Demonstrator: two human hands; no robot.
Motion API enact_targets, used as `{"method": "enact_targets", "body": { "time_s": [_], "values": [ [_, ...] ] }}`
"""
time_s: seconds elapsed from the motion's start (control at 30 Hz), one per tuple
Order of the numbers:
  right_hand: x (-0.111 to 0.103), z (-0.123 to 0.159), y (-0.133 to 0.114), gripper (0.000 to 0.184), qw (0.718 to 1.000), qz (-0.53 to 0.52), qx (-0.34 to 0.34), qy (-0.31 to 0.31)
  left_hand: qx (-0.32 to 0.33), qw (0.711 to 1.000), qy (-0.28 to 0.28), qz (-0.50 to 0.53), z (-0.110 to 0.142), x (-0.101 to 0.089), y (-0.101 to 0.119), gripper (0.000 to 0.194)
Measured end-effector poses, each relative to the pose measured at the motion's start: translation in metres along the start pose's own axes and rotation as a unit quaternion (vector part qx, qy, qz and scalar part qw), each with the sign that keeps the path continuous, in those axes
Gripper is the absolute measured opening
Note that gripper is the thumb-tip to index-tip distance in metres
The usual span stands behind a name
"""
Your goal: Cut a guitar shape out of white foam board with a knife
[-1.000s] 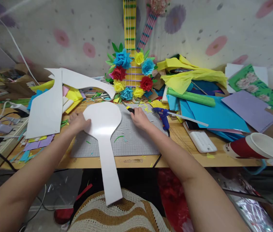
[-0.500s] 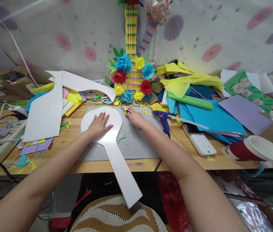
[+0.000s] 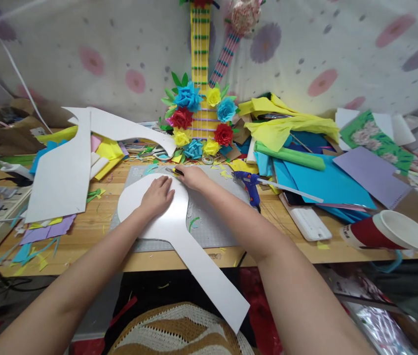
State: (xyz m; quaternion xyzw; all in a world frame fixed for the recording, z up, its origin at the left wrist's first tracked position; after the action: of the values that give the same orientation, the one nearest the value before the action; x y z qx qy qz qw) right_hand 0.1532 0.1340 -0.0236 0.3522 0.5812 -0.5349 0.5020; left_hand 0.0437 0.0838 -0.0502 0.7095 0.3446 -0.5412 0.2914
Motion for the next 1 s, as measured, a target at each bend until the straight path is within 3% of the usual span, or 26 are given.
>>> {"method": "enact_targets", "body": {
  "time_s": [0.17, 0.63, 1.0],
  "values": [
    [0.0, -0.004, 0.0, 0.044, 0.997, 0.065, -0.032, 0.007, -0.013, 1.0, 0.011, -0.003, 0.004, 0.013, -0.002, 0.05],
    [-0.011, 0.006, -0.014, 0.044, 0.989, 0.135, -0.047, -0.023, -0.02, 1.0, -0.017, -0.009, 0.003, 0.013, -0.002, 0.052],
    [-0.012, 0.011, -0.011, 0.046, 0.983, 0.175, -0.053, -0.025, -0.023, 0.999, -0.028, -0.005, 0.001, 0.01, -0.001, 0.053]
  ]
}}
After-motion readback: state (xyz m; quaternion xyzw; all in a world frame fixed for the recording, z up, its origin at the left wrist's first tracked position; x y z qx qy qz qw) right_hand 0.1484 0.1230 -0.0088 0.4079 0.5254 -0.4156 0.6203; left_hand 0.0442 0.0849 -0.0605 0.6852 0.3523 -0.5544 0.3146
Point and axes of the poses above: each hand's wrist, its own z-axis away from the middle knuckle, its own x-axis out of the palm, y = z × x, the point moved 7 cm from there along -z, towards the middle knuckle, and after that the axes turned 14 degrees about x, right-handed, at the moved point
